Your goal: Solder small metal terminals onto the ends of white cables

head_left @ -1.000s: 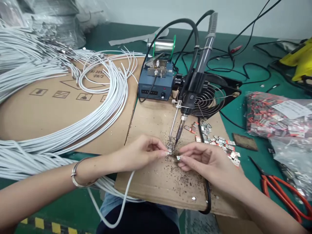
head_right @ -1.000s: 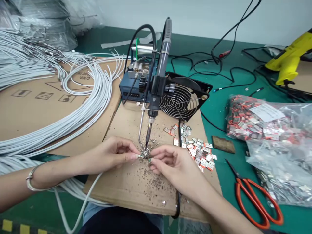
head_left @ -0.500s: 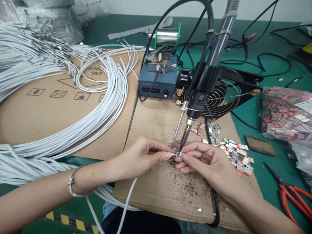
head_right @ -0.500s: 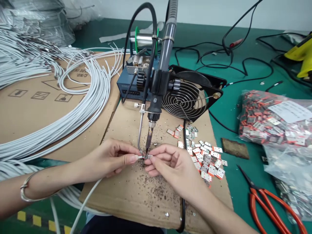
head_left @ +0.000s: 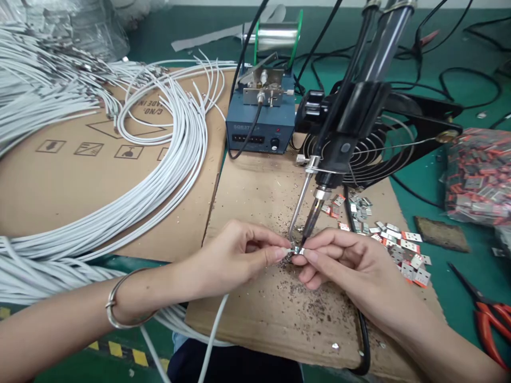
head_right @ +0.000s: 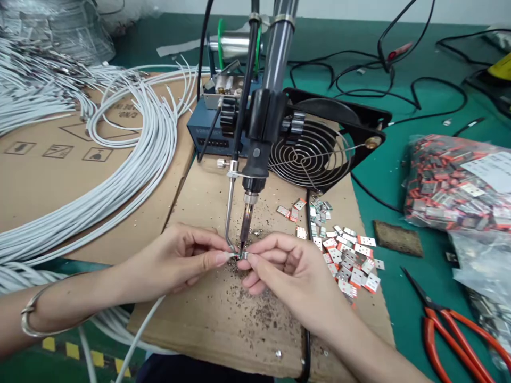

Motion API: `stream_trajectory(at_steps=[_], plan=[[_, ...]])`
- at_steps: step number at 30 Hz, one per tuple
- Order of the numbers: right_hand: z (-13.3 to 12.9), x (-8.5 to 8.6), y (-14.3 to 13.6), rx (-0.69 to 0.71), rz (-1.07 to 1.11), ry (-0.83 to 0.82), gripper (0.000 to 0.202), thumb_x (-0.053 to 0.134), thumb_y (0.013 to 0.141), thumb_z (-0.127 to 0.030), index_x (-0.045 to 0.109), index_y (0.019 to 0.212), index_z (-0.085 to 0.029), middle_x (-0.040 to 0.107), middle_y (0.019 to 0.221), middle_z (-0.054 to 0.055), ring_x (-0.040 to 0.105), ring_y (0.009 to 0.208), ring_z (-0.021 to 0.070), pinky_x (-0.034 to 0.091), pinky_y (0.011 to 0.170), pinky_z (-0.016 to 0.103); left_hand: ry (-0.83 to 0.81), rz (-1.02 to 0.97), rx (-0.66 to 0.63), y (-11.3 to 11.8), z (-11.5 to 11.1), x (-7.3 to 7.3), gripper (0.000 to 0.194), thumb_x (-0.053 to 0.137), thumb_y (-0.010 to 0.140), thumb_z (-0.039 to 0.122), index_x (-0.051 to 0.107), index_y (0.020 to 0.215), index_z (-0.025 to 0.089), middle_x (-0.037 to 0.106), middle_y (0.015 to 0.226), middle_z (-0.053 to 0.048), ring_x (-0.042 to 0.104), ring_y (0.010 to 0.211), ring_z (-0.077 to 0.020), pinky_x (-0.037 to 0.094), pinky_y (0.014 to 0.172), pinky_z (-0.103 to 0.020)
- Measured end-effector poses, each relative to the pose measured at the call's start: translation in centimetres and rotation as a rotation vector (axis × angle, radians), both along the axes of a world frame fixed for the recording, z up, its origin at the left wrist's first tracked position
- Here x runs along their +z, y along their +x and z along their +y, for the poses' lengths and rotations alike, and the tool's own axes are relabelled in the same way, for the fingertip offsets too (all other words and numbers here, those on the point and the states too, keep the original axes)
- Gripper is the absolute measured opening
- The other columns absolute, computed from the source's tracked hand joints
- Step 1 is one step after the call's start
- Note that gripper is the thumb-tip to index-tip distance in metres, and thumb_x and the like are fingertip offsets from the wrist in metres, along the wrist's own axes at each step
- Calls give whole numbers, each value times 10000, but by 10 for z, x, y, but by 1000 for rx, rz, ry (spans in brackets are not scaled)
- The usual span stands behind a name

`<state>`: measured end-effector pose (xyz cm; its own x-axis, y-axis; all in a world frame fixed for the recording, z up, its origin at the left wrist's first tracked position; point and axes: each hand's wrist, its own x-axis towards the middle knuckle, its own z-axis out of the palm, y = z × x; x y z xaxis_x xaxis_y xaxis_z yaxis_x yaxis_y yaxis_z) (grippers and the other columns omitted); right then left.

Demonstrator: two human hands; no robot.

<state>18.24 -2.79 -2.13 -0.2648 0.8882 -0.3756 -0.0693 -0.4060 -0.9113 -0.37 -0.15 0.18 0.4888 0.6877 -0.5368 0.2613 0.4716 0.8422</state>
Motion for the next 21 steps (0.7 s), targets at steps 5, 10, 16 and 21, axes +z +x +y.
stream_trajectory(at_steps=[5,10,16,21], plan=[[-1,0,0,-2,-8,6,85,728,724,-238,662,716,-185,737,690,53,674,508,124,580,466,168,7,-21,0,0,0,-1,146,589,812,214,707,821,130,401,378,92,347,371,-63,303,395,-189],[1,1,0,9,18,10,66,712,746,-237,673,725,-188,729,695,33,661,500,102,563,455,144,0,-6,12,1,-1,1,135,591,803,216,697,803,132,408,386,86,362,380,-64,282,369,-180],[1,1,0,-9,15,-12,95,731,730,-275,679,727,-195,705,632,20,625,440,97,530,392,139,30,-52,45,2,-1,0,102,601,789,173,654,722,117,494,513,72,341,356,-22,254,315,-158],[0,1,0,-26,12,-34,126,744,714,-299,681,724,-190,691,602,19,574,388,80,497,355,135,25,-49,46,3,-1,1,99,594,794,154,645,720,113,513,543,68,359,358,-12,266,305,-138]])
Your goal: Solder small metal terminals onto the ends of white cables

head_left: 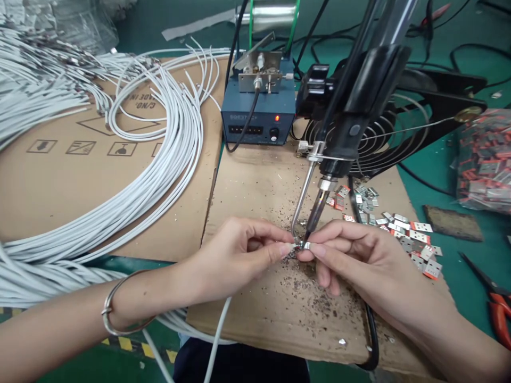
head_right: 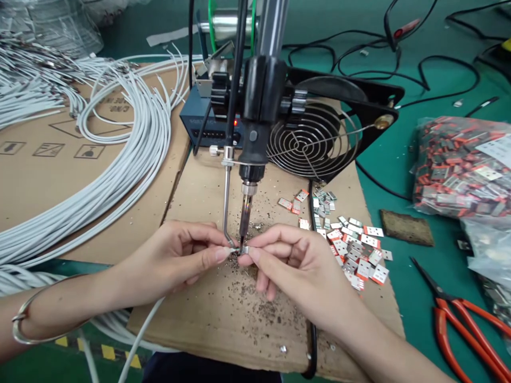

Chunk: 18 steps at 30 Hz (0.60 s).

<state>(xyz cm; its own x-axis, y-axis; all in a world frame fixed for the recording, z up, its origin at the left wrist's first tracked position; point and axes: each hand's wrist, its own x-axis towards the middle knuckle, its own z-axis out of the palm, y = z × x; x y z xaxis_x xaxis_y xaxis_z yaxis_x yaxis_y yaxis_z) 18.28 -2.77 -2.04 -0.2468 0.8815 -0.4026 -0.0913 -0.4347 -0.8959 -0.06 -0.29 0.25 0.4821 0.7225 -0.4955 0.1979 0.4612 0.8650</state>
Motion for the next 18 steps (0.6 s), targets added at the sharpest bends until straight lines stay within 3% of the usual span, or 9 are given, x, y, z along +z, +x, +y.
stream_trajectory(at_steps=[12,18], plan=[[-3,-1,3,-7,47,-28,91,724,753,-283,699,743,-196,715,678,35,503,380,18,378,338,56,44,-36,-18,-1,2,1,84,588,793,123,642,733,99,509,574,75,382,372,-7,295,326,-130],[-4,-4,2,-19,43,3,44,697,781,-227,707,742,-210,702,629,14,513,381,14,387,354,43,66,8,-27,0,1,0,104,578,799,103,647,722,105,502,564,75,387,364,-9,298,316,-123]])
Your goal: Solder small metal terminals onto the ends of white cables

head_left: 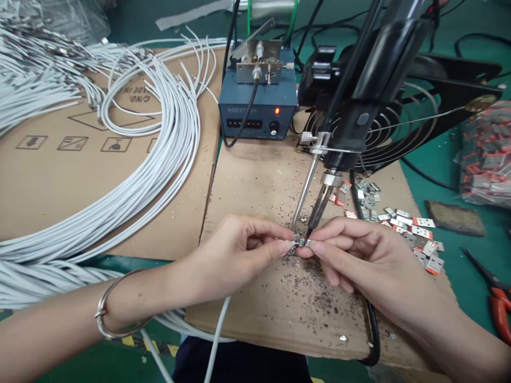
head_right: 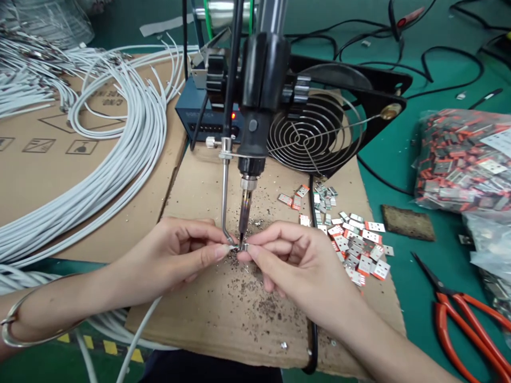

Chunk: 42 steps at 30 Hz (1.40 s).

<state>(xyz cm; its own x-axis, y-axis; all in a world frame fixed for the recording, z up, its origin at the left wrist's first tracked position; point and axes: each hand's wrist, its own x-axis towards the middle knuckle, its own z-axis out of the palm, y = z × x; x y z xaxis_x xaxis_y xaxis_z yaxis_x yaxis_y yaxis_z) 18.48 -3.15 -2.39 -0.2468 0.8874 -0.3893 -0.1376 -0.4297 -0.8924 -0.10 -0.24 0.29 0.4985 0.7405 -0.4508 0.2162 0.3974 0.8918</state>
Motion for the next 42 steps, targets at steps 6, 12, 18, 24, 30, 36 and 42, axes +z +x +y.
stream_trajectory(at_steps=[6,12,18,24,30,36,42], plan=[[-2,-3,0,-5,11,15,44,691,785,-208,715,751,-222,707,648,12,523,385,18,409,362,48,26,-6,-2,0,1,-2,105,576,799,114,657,732,113,582,615,52,378,359,-6,285,309,-125],[-2,-2,1,-10,-10,18,49,682,785,-199,721,761,-214,718,670,36,519,380,23,399,350,58,52,16,14,-1,1,-3,96,598,783,139,675,727,124,558,568,61,383,376,-16,295,325,-125],[3,5,-3,-3,-44,-29,32,732,710,-170,717,711,-198,718,651,37,499,361,20,391,337,67,103,46,18,-2,-1,-5,99,613,779,162,672,718,113,518,530,76,407,355,-12,349,339,-128],[2,4,0,13,-39,-1,16,704,744,-198,716,733,-200,723,667,39,496,365,23,395,342,78,113,26,30,-2,-2,-4,101,608,783,162,667,720,108,532,560,67,418,359,-9,349,331,-127],[4,7,0,16,-90,3,58,753,666,-187,702,692,-180,718,630,44,468,345,34,395,329,109,135,50,19,-2,-2,-3,110,609,784,174,677,718,118,536,549,65,399,367,-15,353,352,-140],[1,3,-1,-5,-133,28,62,706,740,-253,707,736,-190,710,664,50,475,360,54,400,328,147,117,97,11,-2,-1,-3,108,619,775,198,680,729,122,536,552,58,409,388,-28,366,369,-151],[0,6,1,21,-136,21,64,709,733,-255,706,725,-192,718,657,47,458,356,48,387,329,144,121,93,18,-2,-2,-1,120,610,787,200,676,723,122,524,532,63,386,378,-24,351,349,-140]])
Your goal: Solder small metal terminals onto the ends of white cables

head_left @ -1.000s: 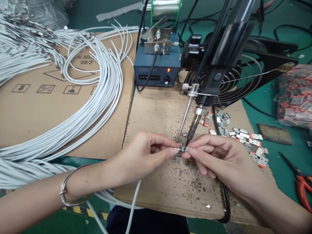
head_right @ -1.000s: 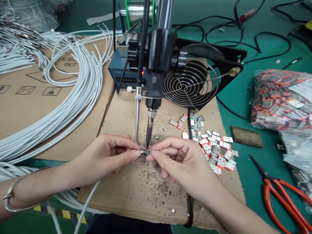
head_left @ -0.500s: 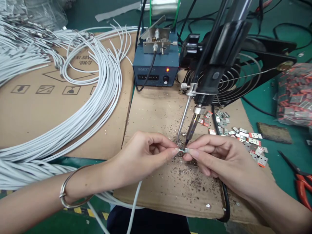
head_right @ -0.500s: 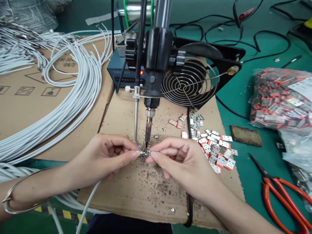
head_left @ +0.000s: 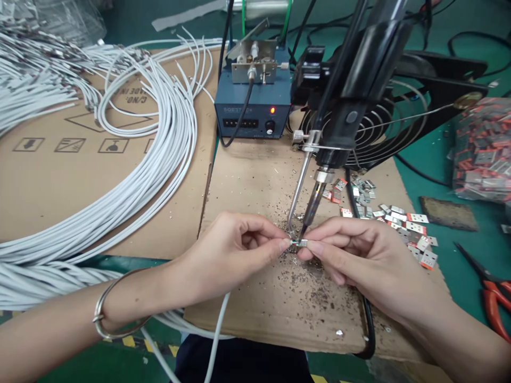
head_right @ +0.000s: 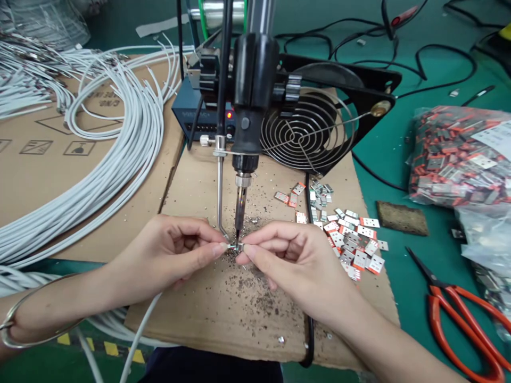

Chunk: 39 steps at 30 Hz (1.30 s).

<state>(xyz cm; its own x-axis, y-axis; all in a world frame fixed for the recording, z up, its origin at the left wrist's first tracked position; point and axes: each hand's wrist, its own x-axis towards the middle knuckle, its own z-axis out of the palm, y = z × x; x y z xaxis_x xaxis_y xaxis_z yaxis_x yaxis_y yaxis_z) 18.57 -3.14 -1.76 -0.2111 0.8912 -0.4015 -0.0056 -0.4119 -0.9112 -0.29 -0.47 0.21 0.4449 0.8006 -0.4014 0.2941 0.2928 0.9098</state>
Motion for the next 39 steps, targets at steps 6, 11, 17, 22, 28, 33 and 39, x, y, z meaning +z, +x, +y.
stream_trajectory(at_steps=[6,11,17,22,28,33,39], plan=[[3,2,-3,-5,24,-29,36,735,684,-190,702,699,-188,721,636,40,449,350,36,361,325,124,-4,20,-40,-1,3,-1,123,615,787,215,680,755,116,511,508,65,403,370,-29,353,339,-138],[3,1,-5,-10,-5,-22,38,732,679,-197,696,684,-185,715,627,41,449,343,46,365,318,143,-8,59,-51,-2,4,-2,134,609,788,225,681,755,117,518,496,60,403,363,-35,352,336,-145],[3,2,-4,-6,-47,5,74,739,666,-241,697,687,-183,711,621,52,452,349,59,366,312,161,-6,62,-64,-1,4,0,133,610,781,226,689,751,122,482,446,70,393,363,-47,349,354,-159],[3,0,-1,21,-65,60,68,719,697,-249,704,692,-183,710,609,47,414,329,46,309,303,166,-5,27,-29,0,1,0,136,604,783,218,685,733,121,482,468,73,375,362,-35,322,345,-156],[2,-1,1,22,20,34,30,699,741,-242,709,723,-220,722,634,18,595,458,97,408,380,173,-11,7,-24,0,1,0,134,602,790,213,678,744,111,490,499,71,377,358,-22,322,335,-149],[4,1,-2,26,-31,11,16,722,706,-214,707,699,-213,731,644,28,663,557,135,491,473,187,-4,32,-52,0,2,-1,129,601,786,207,679,744,114,487,494,71,390,366,-28,338,340,-150],[4,2,-2,20,-12,18,35,732,683,-200,703,697,-214,731,632,27,679,568,153,515,478,196,-3,32,-38,1,0,0,141,600,787,221,686,740,120,505,495,63,385,368,-32,331,338,-153]])
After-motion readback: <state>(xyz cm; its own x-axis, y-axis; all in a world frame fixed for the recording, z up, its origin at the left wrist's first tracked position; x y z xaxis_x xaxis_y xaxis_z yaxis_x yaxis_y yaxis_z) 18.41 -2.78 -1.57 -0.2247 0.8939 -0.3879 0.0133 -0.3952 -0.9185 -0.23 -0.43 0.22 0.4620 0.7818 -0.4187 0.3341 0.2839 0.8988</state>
